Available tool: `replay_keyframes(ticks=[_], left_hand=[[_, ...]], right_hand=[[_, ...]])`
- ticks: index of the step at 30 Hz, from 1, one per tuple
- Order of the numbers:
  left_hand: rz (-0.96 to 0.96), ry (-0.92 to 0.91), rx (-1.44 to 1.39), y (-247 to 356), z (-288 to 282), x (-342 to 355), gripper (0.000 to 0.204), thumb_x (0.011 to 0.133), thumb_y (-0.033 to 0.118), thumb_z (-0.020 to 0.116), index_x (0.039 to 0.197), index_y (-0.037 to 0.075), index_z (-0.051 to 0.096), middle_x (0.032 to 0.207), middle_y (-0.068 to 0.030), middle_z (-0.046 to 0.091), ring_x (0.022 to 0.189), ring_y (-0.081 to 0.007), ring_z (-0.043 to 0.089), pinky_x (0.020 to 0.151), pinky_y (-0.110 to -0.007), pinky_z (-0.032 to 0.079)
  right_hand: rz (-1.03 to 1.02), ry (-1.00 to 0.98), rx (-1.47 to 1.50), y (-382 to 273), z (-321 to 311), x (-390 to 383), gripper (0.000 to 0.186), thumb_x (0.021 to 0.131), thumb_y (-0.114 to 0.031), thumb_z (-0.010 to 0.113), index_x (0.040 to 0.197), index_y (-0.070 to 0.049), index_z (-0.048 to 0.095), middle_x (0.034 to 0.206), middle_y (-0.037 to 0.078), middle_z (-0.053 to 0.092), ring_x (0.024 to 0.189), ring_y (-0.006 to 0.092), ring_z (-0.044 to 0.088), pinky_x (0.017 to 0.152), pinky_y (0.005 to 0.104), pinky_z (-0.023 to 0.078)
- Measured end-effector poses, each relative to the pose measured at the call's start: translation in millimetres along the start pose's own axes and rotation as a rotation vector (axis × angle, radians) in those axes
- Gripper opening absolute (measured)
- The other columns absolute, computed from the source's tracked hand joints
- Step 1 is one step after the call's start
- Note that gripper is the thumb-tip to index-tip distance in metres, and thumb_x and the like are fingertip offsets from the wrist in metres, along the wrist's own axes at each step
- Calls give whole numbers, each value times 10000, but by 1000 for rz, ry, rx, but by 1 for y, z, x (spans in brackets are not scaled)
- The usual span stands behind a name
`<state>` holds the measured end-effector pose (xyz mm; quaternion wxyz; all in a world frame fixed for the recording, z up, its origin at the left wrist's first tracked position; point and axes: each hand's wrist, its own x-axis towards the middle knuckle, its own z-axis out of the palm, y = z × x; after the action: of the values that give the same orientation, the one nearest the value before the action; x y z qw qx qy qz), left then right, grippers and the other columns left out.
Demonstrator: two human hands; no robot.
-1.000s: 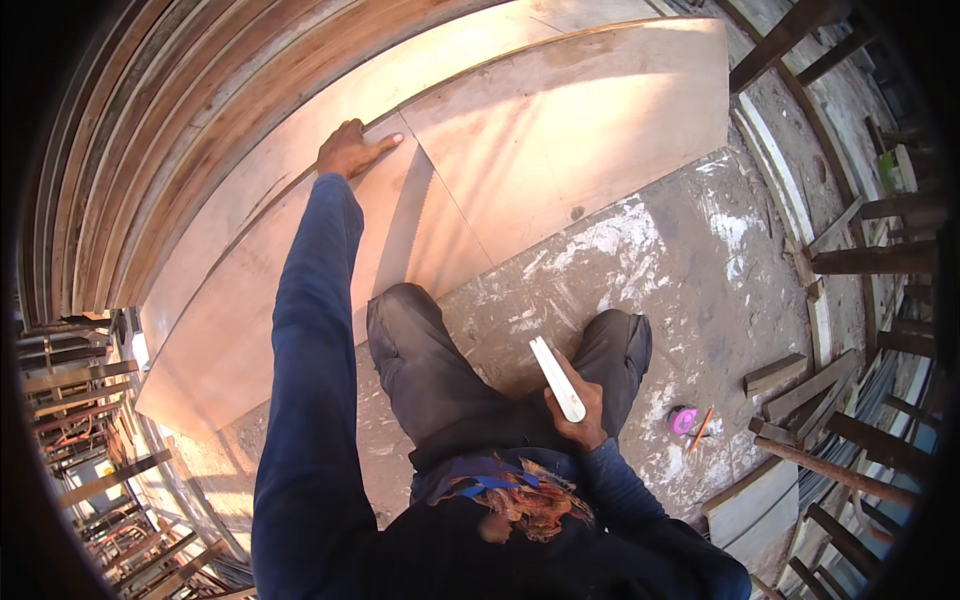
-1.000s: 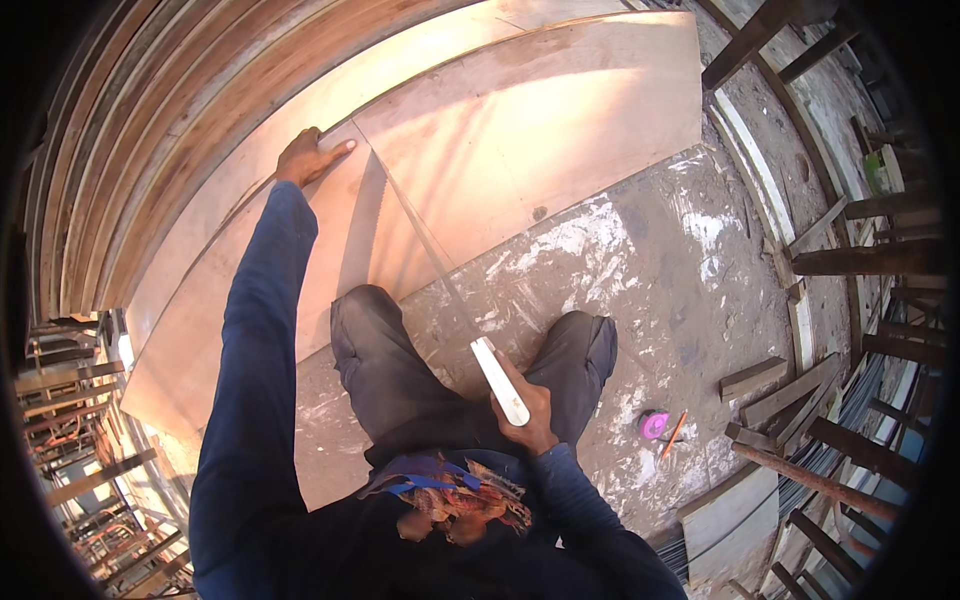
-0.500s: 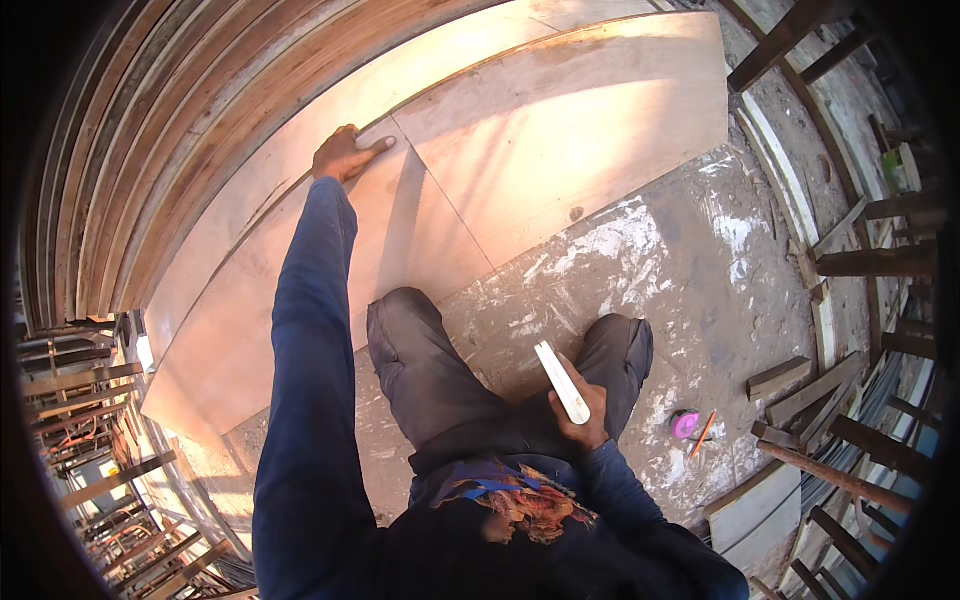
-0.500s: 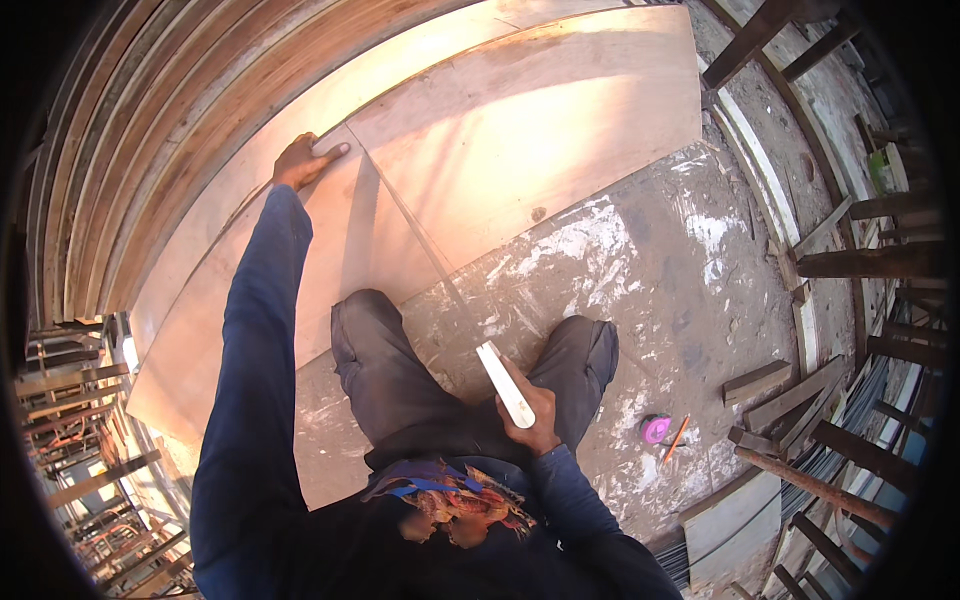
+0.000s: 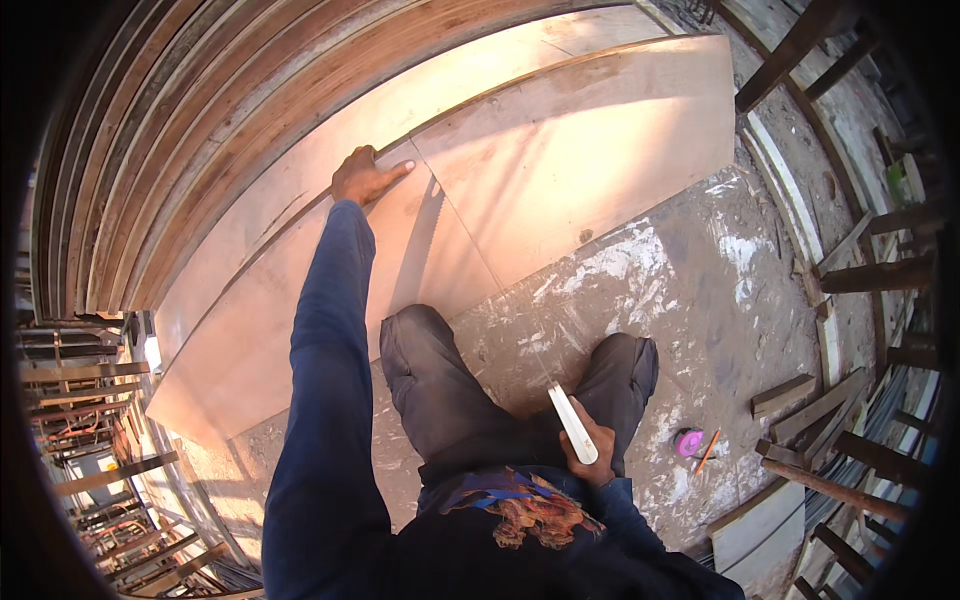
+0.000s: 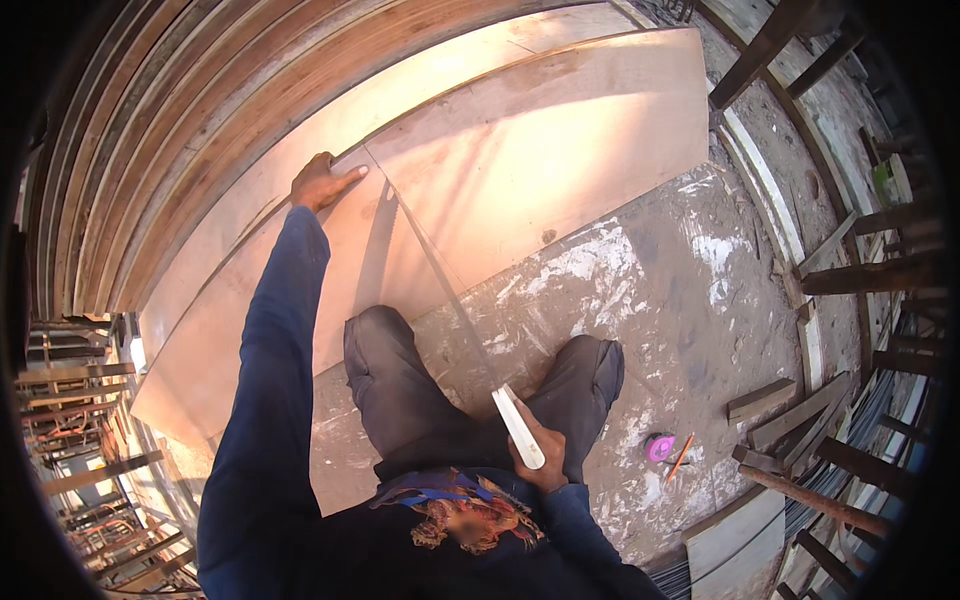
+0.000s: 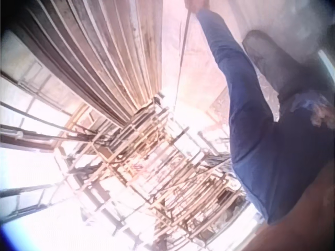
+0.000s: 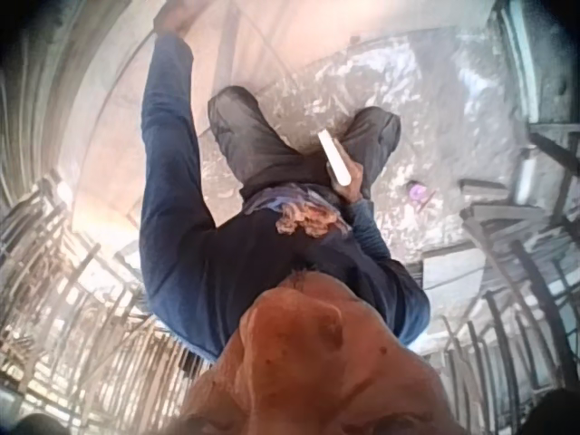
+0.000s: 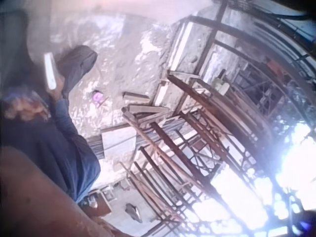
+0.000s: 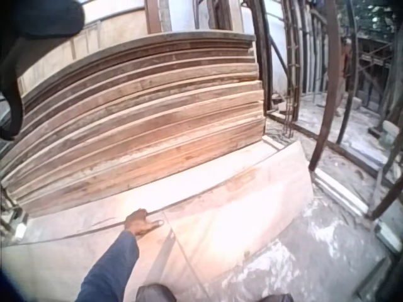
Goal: The person saws a wooden panel by hand while kneeling on the floor to stabilize the board.
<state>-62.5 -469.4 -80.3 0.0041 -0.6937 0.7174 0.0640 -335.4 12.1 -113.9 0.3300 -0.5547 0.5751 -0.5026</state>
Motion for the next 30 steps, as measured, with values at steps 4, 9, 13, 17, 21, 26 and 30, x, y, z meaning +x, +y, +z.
replay_keyframes(ticks=[4,9,13,17,21,26,30], left_hand=[[24,48,23,6,-7,-26,1020,655,857,660,1188,-12,653,1229,-185,661,1166,-329,631,948,-462,522],[47,81,-8,13,-12,-45,1007,665,850,657,1173,-19,657,1211,-195,670,1136,-337,647,941,-461,525],[43,116,36,14,-19,-51,989,662,841,666,1151,-18,669,1196,-212,676,1117,-351,657,932,-463,529],[-1,78,24,20,-23,-56,985,661,809,695,1202,-14,661,1231,-175,660,1178,-306,623,963,-452,512],[49,112,28,26,-23,-77,969,661,813,694,1187,-1,666,1209,-152,664,1173,-296,618,970,-445,501],[107,214,39,26,-22,-98,929,659,837,686,1093,16,662,1118,-160,683,1095,-311,648,905,-445,523],[90,212,26,24,-20,-90,934,660,833,687,1097,9,663,1134,-183,683,1118,-320,647,917,-459,520]], right_hand=[[120,-62,-73,24,12,19,559,799,3,682,1352,17,595,1188,215,699,944,318,744,795,340,582],[1,-2,-15,40,33,31,547,788,-15,690,1331,-4,621,1147,223,704,910,321,746,761,331,577],[136,-60,-48,19,1,-5,553,811,-3,674,1359,13,594,1187,217,700,940,294,751,803,315,575],[-2,-17,-42,-2,-19,-6,553,814,-1,671,1360,24,588,1191,211,705,980,289,745,843,305,570],[53,-49,47,-1,38,87,657,758,-11,635,1410,-60,573,831,233,676,667,251,715,644,337,544],[-56,44,-3,13,80,138,662,768,-19,627,1424,-81,561,766,244,628,599,215,672,600,342,520],[99,-68,9,-7,26,33,629,786,10,635,1410,-14,558,1115,237,714,935,263,754,798,332,572]])
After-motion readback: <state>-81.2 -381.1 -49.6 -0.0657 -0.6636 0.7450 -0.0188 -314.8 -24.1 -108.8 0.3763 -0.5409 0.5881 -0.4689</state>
